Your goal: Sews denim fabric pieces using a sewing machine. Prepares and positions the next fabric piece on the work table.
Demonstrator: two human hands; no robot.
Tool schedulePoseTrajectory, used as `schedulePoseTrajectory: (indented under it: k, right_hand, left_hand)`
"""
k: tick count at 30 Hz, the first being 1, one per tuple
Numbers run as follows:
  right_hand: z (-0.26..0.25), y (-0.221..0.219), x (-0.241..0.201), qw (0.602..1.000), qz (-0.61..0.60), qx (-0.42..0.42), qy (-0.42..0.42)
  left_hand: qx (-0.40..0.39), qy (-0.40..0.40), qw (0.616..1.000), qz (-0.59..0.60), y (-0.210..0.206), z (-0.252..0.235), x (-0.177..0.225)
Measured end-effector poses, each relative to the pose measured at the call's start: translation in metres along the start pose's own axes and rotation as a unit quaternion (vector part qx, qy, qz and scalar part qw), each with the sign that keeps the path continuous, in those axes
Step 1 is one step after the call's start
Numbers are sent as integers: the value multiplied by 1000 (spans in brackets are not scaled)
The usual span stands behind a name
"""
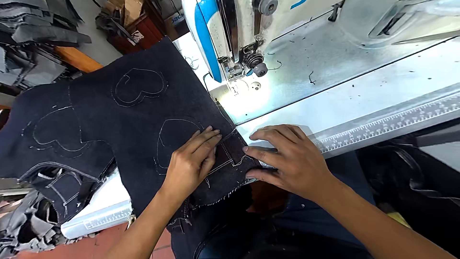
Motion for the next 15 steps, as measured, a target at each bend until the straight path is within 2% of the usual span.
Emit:
schedulePoseTrajectory:
  k: [3,11,15]
  right_hand:
    - [0,0,0,1000,4,-5,13]
    - [2,0,0,1000,1,8,15]
    - [2,0,0,1000,-3,8,8]
  left_hand:
    - [5,9,999,-36,-3,0,5]
    - [0,-38,993,-113,-6,2,13]
    - [-8,-69,993,-93,-6,5,16]
Point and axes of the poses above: each hand's wrist, its own z-axis away from the middle knuckle, its own y-axis out of the back of the hand, x = y × z, the point moved 4 cm from there along -z, towards the middle knuckle, and after that the axes turned 13 degrees about y, right-handed, at the moved point
